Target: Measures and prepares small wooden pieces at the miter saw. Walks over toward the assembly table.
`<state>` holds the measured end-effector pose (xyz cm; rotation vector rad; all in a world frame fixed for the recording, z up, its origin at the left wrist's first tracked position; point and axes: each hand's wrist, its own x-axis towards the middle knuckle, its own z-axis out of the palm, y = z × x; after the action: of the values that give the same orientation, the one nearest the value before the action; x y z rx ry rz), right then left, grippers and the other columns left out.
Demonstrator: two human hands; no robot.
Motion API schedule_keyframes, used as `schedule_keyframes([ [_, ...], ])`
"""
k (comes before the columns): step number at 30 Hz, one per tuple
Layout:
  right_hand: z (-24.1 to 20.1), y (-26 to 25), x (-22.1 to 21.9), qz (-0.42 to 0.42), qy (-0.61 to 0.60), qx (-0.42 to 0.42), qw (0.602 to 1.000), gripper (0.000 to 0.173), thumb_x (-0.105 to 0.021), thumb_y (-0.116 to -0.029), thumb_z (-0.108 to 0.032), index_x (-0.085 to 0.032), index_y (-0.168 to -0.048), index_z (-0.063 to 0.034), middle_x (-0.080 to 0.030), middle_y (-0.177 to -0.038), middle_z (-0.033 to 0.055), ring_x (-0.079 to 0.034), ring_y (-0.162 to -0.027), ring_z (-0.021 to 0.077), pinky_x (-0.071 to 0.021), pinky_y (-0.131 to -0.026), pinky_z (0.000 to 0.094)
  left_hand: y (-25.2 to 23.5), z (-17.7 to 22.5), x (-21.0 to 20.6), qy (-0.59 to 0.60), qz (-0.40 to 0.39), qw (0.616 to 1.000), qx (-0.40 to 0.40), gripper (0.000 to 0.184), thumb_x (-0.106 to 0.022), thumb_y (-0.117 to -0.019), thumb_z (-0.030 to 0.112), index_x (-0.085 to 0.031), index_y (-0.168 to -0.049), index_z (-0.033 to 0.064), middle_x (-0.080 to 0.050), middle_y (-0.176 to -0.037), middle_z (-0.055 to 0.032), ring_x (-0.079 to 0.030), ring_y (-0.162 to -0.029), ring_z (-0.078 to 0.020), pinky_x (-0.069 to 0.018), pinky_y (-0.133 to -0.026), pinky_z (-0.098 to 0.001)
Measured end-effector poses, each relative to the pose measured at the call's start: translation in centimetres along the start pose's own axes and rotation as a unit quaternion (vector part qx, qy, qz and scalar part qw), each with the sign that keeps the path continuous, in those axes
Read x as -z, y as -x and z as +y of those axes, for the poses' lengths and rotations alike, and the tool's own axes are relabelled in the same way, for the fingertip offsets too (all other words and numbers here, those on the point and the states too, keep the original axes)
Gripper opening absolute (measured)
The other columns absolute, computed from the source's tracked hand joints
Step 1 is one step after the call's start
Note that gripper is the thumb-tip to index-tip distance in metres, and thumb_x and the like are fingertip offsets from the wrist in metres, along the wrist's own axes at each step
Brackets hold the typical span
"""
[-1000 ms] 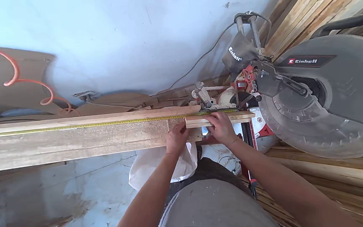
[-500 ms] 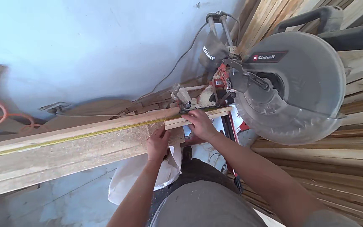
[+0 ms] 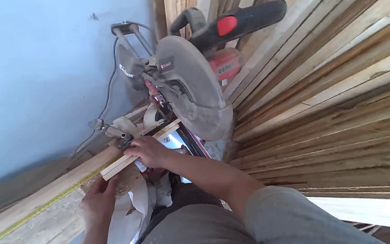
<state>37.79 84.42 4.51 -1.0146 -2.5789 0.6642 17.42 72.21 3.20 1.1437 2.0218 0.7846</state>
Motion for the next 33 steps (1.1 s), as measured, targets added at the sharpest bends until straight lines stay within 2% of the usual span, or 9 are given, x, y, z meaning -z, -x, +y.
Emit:
schedule_keyframes([
  [4, 0.4, -0.4, 0.8, -0.038, -0.039, -0.004, 0.999, 0.039, -0.075, -0.0928, -0.037, -0.071, -0.128, -0.0196, -0.065, -0.129, 0.0067, -0.057, -0.127, 0.0248, -0.0447, -0.111, 0.0476, -0.5, 2.6, 0.4, -0.001, -0.008, 0.999, 0.04, 0.048, -0.072, -0.0957, 0.043, -0.071, -0.11, -0.0022, -0.072, -0.095, -0.0193, -0.07, -0.087, -0.0303, -0.0558, -0.085, -0.0564],
  [8, 0.4, -0.9, 2.4, -0.033, -0.102, -0.027, 0.994, 0.025, -0.065, -0.1005, -0.02, -0.074, -0.122, -0.0105, -0.067, -0.129, 0.0114, -0.06, -0.127, 0.026, -0.048, -0.111, 0.0448, -0.7, 4.4, 1.6, 0.124, -0.061, 0.976, 0.166, 0.045, -0.07, -0.1003, 0.027, -0.058, -0.131, -0.0043, -0.071, -0.11, -0.0211, -0.074, -0.092, -0.0289, -0.0629, -0.085, -0.0485],
  [11, 0.5, -1.5, 2.8, -0.043, -0.069, -0.041, 0.996, 0.022, -0.065, -0.0999, -0.024, -0.075, -0.118, -0.015, -0.068, -0.125, 0.0071, -0.06, -0.123, 0.0241, -0.0499, -0.107, 0.0431, -0.5, 5.0, 2.4, 0.259, -0.05, 0.933, 0.246, 0.039, -0.063, -0.1042, 0.018, -0.051, -0.136, -0.0023, -0.074, -0.096, -0.0205, -0.076, -0.08, -0.028, -0.0651, -0.074, -0.0423],
  [14, 0.8, -1.9, 2.8, -0.037, -0.03, -0.03, 0.998, 0.018, -0.068, -0.0982, -0.028, -0.077, -0.111, -0.0182, -0.071, -0.118, 0.0054, -0.064, -0.117, 0.0241, -0.0531, -0.102, 0.0454, -0.3, 5.0, 2.8, 0.326, -0.047, 0.901, 0.284, 0.042, -0.057, -0.1049, 0.011, -0.046, -0.145, 0.0049, -0.073, -0.101, -0.0228, -0.076, -0.082, -0.0303, -0.0646, -0.073, -0.0429],
  [16, 0.7, -2.4, 3.1, -0.054, -0.01, -0.035, 0.998, 0.019, -0.067, -0.0986, -0.03, -0.078, -0.11, -0.0195, -0.072, -0.117, 0.0046, -0.064, -0.117, 0.0247, -0.0532, -0.1, 0.048, -0.1, 4.8, 2.5, 0.356, -0.038, 0.883, 0.303, 0.047, -0.055, -0.1015, 0.004, -0.048, -0.148, 0.0089, -0.069, -0.11, -0.0252, -0.075, -0.085, -0.033, -0.0644, -0.076, -0.0456],
  [19, 0.6, -3.0, 3.4, -0.067, 0.048, -0.005, 0.997, 0.02, -0.064, -0.1007, -0.032, -0.076, -0.111, -0.0191, -0.07, -0.121, 0.0041, -0.063, -0.119, 0.0246, -0.0508, -0.101, 0.0484, 0.9, 3.8, 2.4, 0.351, -0.003, 0.882, 0.315, 0.041, -0.055, -0.0992, 0.001, -0.061, -0.139, 0.0068, -0.071, -0.109, -0.023, -0.075, -0.082, -0.0303, -0.064, -0.075, -0.0434],
  [24, 0.4, -1.8, 3.0, -0.003, 0.089, 0.073, 0.993, 0.026, -0.062, -0.0974, -0.019, -0.074, -0.12, -0.0156, -0.069, -0.122, 0.0083, -0.063, -0.119, 0.0281, -0.05, -0.103, 0.0509, 3.3, -2.6, 10.6, 0.299, 0.095, 0.9, 0.303, 0.033, -0.049, -0.1034, 0.007, -0.064, -0.132, 0.0016, -0.073, -0.105, -0.0175, -0.072, -0.084, -0.024, -0.0611, -0.077, -0.0421],
  [29, 2.6, -0.6, 2.8, -0.003, 0.145, 0.035, 0.989, 0.031, -0.065, -0.0922, -0.014, -0.071, -0.122, -0.0134, -0.067, -0.129, 0.0113, -0.062, -0.124, 0.0307, -0.0492, -0.106, 0.0511, 2.7, -12.9, 22.6, 0.225, 0.243, 0.898, 0.289, 0.035, -0.052, -0.1015, 0.014, -0.061, -0.132, 0.0014, -0.069, -0.114, -0.0162, -0.069, -0.091, -0.0213, -0.0589, -0.084, -0.044],
  [33, 2.8, -0.6, 4.2, -0.025, 0.117, -0.007, 0.993, 0.023, -0.067, -0.0969, -0.014, -0.071, -0.119, -0.0092, -0.069, -0.129, 0.0118, -0.067, -0.12, 0.0288, -0.0566, -0.1, 0.0488, 1.8, -15.6, 26.6, 0.198, 0.309, 0.878, 0.308, 0.036, -0.052, -0.1023, 0.016, -0.058, -0.135, 0.0029, -0.064, -0.125, -0.0165, -0.066, -0.102, -0.0213, -0.0559, -0.091, -0.0451],
])
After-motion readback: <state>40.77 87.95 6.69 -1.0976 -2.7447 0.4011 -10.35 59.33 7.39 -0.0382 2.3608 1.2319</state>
